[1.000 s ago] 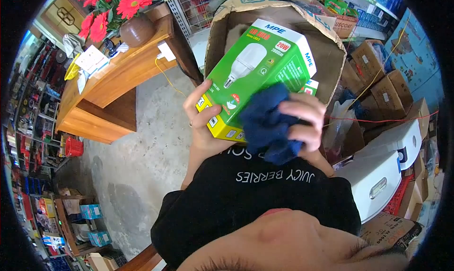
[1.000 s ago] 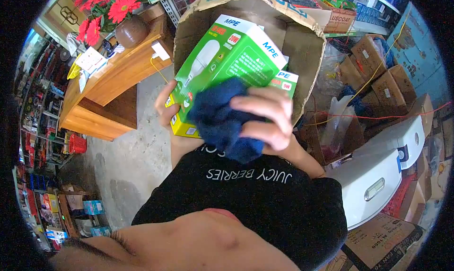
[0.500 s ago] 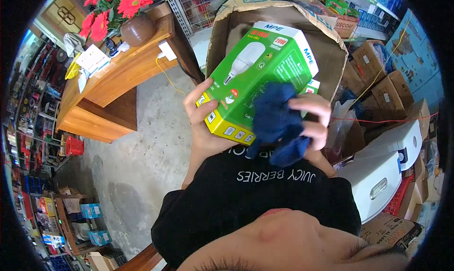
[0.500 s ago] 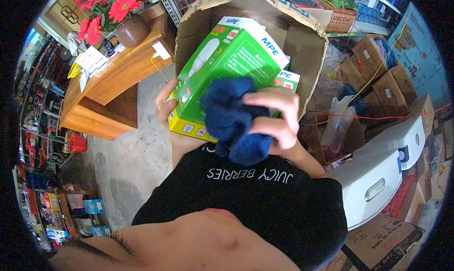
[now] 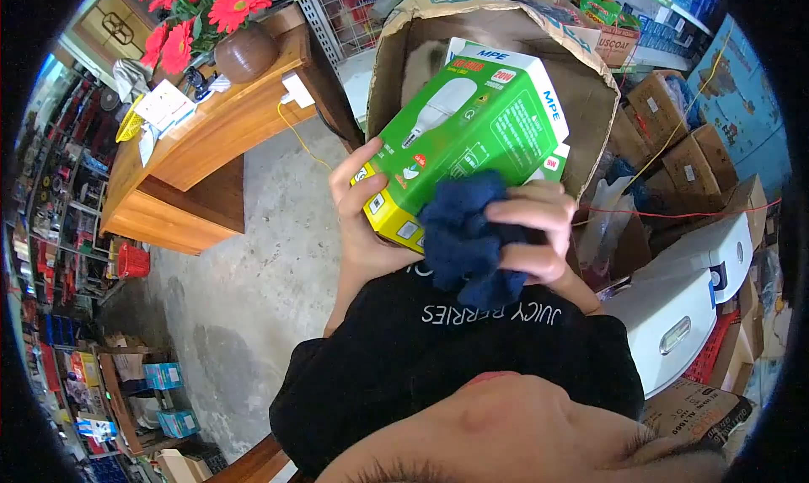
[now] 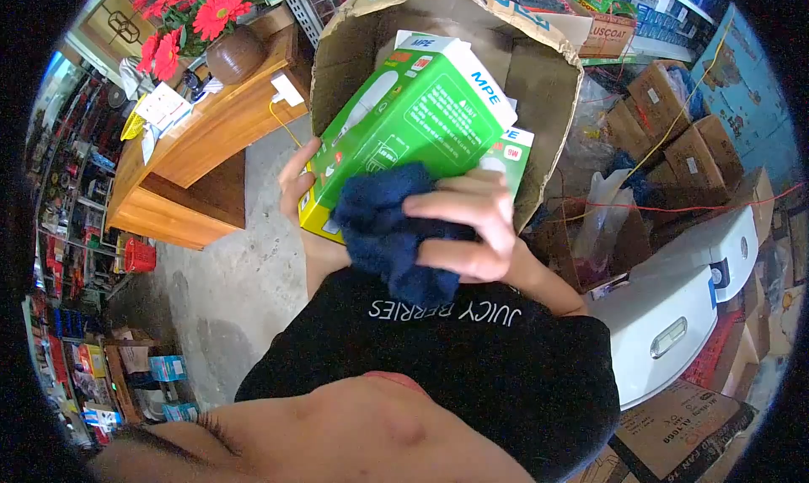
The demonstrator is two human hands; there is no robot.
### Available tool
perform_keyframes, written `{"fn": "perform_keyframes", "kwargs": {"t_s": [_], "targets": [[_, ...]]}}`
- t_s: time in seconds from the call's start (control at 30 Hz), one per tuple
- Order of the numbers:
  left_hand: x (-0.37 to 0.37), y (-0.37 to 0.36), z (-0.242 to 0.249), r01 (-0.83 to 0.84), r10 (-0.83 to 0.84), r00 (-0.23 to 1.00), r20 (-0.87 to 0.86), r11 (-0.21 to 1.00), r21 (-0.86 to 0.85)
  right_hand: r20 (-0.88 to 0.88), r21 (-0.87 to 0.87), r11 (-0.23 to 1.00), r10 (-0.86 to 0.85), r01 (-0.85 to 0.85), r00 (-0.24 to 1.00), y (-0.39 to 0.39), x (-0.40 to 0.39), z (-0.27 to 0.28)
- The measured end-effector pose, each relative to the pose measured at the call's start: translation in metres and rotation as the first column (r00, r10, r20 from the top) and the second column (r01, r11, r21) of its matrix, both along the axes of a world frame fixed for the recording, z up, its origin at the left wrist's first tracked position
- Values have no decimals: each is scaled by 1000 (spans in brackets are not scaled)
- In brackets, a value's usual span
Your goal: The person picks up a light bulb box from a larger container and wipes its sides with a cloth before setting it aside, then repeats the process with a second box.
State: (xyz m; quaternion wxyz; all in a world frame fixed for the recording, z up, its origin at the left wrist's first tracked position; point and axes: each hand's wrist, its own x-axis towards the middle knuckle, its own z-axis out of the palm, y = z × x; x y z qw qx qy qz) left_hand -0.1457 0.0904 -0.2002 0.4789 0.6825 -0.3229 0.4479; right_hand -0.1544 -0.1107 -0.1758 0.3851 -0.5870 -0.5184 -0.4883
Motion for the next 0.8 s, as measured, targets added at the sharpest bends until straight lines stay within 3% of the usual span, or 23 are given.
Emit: {"fn": "perform_keyframes", "kwargs": {"t_s": [0.03, 0.1, 0.17, 0.23, 0.3, 0.33, 0.37, 0.43, 0.5, 0.7, 0.77, 0.8], "targets": [[-1, 0, 3, 12, -12, 1000, 8, 1000, 23, -5, 77, 997, -16, 17, 1000, -2, 3, -5], [-2, 1, 6, 24, -25, 1000, 16, 999, 47, -144, 227, 950, -184, 213, 972, -10, 2, -15], [-2, 1, 7, 59, -60, 998, 7, 996, 72, -262, 479, 782, -306, 399, 915, 1, 6, -24], [-4, 2, 8, 49, -49, 999, -6, 995, 89, -295, 598, 746, -136, 294, 946, 2, 7, -25], [0, 5, 4, 23, -27, 999, 24, 987, 158, -241, 400, 829, -317, 391, 917, -2, 2, -18], [0, 5, 3, 24, -28, 999, 24, 987, 158, -191, 353, 871, -291, 342, 937, -2, 2, -17], [0, 4, 2, 17, -21, 1000, 23, 990, 139, -90, 198, 951, -223, 237, 971, -11, 5, -11], [1, 3, -3, 10, -13, 1000, 22, 993, 121, 23, 151, 976, -160, 155, 987, 1, 5, -8], [5, 2, -7, 49, -50, 998, 27, 997, 60, -45, 93, 992, -82, 86, 996, 4, -4, -4], [-4, 3, 7, 18, -18, 1000, -3, 996, 84, -70, 85, 992, -85, 91, 994, -1, -4, 0], [-4, 3, 7, 26, -26, 1000, -7, 996, 87, -88, 220, 963, -141, 157, 986, 0, 3, -12], [-4, 4, 8, 35, -34, 999, -10, 995, 91, -177, 211, 945, -213, 248, 961, -5, -5, -10]]}}
